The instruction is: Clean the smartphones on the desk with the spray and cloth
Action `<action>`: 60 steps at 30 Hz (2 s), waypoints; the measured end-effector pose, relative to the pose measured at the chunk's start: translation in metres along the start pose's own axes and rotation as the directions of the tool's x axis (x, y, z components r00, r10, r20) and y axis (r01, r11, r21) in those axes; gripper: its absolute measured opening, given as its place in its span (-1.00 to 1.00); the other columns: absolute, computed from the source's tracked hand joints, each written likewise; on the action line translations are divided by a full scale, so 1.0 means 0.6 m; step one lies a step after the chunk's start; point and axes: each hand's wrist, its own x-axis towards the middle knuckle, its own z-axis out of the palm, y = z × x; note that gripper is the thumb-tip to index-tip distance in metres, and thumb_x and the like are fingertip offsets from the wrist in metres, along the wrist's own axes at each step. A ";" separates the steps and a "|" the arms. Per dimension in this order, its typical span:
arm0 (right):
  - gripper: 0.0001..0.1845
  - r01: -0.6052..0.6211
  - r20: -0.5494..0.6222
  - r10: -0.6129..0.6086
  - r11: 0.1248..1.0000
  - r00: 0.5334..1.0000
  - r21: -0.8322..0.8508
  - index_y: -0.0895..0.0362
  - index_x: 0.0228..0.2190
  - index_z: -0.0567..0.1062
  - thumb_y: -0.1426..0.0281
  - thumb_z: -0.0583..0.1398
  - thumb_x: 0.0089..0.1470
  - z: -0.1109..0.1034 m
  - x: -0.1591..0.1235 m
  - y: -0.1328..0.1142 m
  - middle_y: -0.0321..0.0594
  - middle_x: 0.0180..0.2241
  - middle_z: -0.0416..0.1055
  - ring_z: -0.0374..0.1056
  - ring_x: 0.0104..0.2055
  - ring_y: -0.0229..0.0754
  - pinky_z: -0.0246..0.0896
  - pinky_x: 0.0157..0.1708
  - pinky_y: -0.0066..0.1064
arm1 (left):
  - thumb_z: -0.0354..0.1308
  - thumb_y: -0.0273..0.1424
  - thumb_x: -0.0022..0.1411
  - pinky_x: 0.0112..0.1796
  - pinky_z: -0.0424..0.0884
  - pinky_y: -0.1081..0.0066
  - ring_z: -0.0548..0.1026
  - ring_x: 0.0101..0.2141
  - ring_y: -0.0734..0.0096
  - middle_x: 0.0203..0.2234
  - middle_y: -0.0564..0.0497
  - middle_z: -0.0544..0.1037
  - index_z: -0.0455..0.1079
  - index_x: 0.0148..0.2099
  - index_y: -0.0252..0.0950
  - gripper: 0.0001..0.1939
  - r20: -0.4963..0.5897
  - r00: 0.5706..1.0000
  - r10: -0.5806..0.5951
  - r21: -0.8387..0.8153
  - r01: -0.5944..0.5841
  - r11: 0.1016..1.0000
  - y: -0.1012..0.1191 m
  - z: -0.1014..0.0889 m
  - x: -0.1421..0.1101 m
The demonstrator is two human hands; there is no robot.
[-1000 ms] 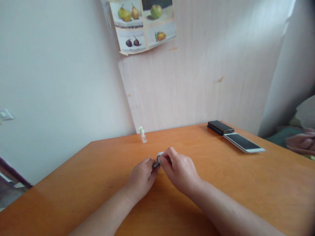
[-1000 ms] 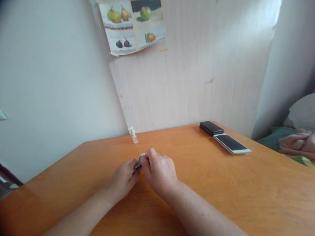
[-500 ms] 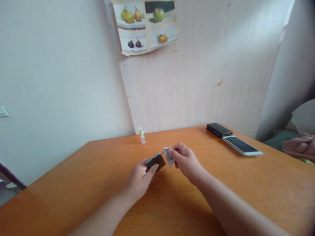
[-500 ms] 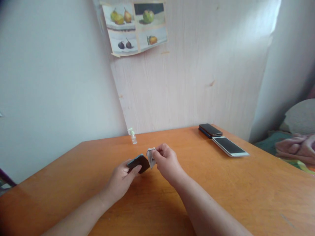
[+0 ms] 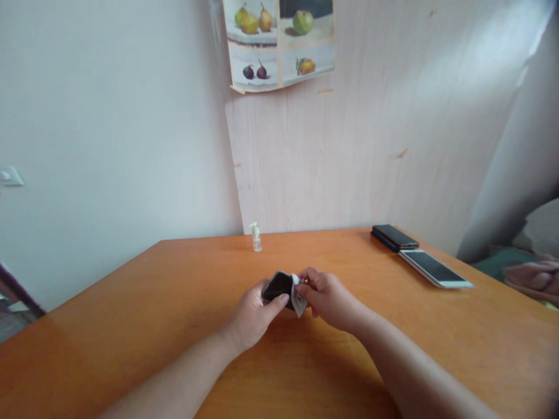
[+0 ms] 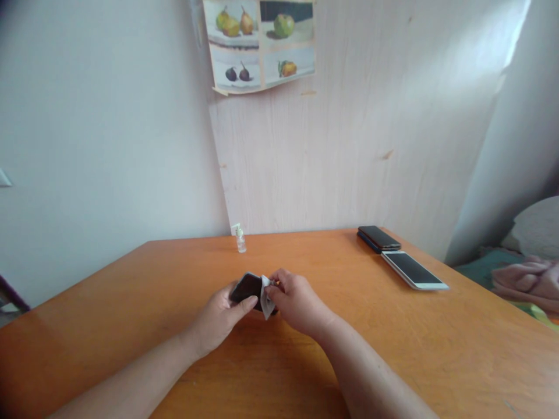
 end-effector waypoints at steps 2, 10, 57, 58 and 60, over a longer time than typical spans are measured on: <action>-0.86 0.025 -0.023 -0.028 0.994 0.999 -0.106 0.13 -0.33 0.46 0.38 0.11 0.12 -0.006 -0.002 -0.004 -0.32 -0.51 0.44 0.31 -0.52 -0.30 0.08 -0.54 -0.51 | 0.13 -0.24 0.26 -0.10 0.39 0.34 0.50 -0.13 0.27 -0.17 -0.04 0.58 0.41 -0.02 -0.29 -0.69 -0.014 0.999 0.034 0.117 -0.033 0.993 -0.001 -0.005 0.000; -0.75 0.041 -0.083 -0.057 0.982 0.995 -0.183 0.11 -0.40 0.47 0.29 0.06 0.17 -0.021 0.001 -0.002 -0.32 -0.55 0.42 0.30 -0.51 -0.27 0.08 -0.50 -0.47 | 0.05 -0.27 0.30 -0.40 0.23 0.47 0.37 -0.43 0.44 -0.50 0.08 0.36 0.38 -0.40 -0.29 -0.73 0.005 0.994 0.111 0.496 -0.098 0.863 -0.009 -0.012 0.001; -0.73 -0.027 -0.308 -0.152 0.862 0.939 -0.507 0.11 -0.44 0.55 0.22 0.17 0.12 -0.020 -0.007 0.008 -0.17 -0.41 0.41 0.32 -0.36 -0.13 0.18 -0.34 -0.33 | 0.14 -0.22 0.24 -0.45 0.15 0.42 0.40 -0.47 0.38 -0.52 0.03 0.44 0.45 -0.44 -0.27 -0.72 -0.027 0.991 0.129 0.530 -0.095 0.843 -0.044 0.005 0.008; -0.73 -0.074 -0.344 -0.131 0.849 0.930 -0.523 0.12 -0.45 0.55 0.21 0.18 0.11 -0.034 -0.003 0.016 -0.18 -0.43 0.40 0.32 -0.36 -0.12 0.16 -0.35 -0.32 | 0.13 -0.22 0.24 -0.45 0.16 0.42 0.40 -0.46 0.38 -0.51 0.03 0.44 0.45 -0.43 -0.27 -0.72 -0.024 0.991 0.132 0.527 -0.100 0.844 -0.045 0.006 0.008; -0.72 -0.126 -0.381 -0.111 0.830 0.918 -0.543 0.12 -0.46 0.55 0.19 0.18 0.10 -0.048 0.001 0.024 -0.19 -0.46 0.39 0.31 -0.38 -0.11 0.14 -0.36 -0.32 | 0.13 -0.22 0.25 -0.44 0.18 0.42 0.41 -0.46 0.39 -0.50 0.03 0.44 0.46 -0.42 -0.27 -0.72 -0.019 0.991 0.129 0.517 -0.101 0.850 -0.046 0.007 0.008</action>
